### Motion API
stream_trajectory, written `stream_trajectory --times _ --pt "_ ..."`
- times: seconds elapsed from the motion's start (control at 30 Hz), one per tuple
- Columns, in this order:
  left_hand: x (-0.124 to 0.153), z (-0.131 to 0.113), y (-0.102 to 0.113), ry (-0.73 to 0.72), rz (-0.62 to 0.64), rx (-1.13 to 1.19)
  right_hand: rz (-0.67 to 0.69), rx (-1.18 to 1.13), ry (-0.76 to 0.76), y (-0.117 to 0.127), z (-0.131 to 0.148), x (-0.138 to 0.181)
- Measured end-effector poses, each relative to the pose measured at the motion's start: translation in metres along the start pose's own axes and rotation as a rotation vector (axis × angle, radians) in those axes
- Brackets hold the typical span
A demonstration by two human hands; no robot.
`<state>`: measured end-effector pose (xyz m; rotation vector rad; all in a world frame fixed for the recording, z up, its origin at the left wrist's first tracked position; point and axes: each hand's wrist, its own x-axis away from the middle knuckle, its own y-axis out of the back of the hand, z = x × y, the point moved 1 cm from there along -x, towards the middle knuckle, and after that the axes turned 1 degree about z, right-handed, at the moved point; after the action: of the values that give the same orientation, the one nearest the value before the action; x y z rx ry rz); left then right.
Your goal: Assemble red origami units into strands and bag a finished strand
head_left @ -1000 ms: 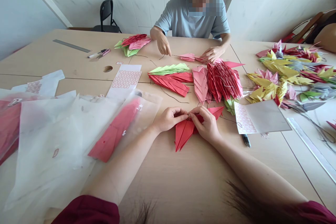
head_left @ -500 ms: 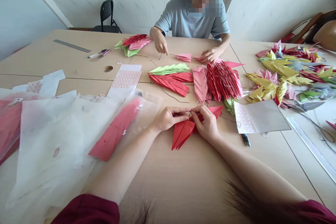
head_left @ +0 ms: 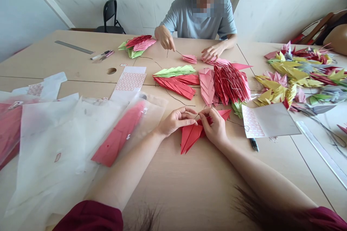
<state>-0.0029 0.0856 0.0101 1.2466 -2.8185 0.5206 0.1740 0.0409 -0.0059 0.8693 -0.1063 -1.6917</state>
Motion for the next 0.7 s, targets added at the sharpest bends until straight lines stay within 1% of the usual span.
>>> stream_trajectory --times 0.1,0.23,0.33,0.43,0.5,0.6,0.7 --pt "-0.0016 0.0007 0.0025 0.038 -0.036 -0.036 -0.039 0.009 0.023 0.0007 -0.0002 0.0005" --pt "-0.0031 0.0018 0.0037 0.022 -0.044 -0.145 -0.060 0.027 0.039 0.0011 -0.0003 0.0004" --pt "-0.0035 0.0052 0.0037 0.002 -0.063 -0.123 0.009 0.017 0.050 -0.0005 -0.0006 0.0010" --pt "-0.0040 0.0089 0.0035 -0.036 -0.140 -0.094 0.086 0.010 0.083 -0.0024 -0.0008 0.0027" --pt "-0.0044 0.0093 0.0026 -0.071 -0.180 -0.180 0.099 0.009 0.105 -0.0030 -0.0006 0.0035" --pt "-0.0043 0.0067 0.0003 -0.100 -0.175 -0.374 0.080 0.001 0.123 -0.0026 0.0000 0.0033" --pt "-0.0037 0.0041 -0.0011 -0.100 -0.161 -0.411 0.065 -0.011 0.124 -0.0016 0.0012 0.0023"
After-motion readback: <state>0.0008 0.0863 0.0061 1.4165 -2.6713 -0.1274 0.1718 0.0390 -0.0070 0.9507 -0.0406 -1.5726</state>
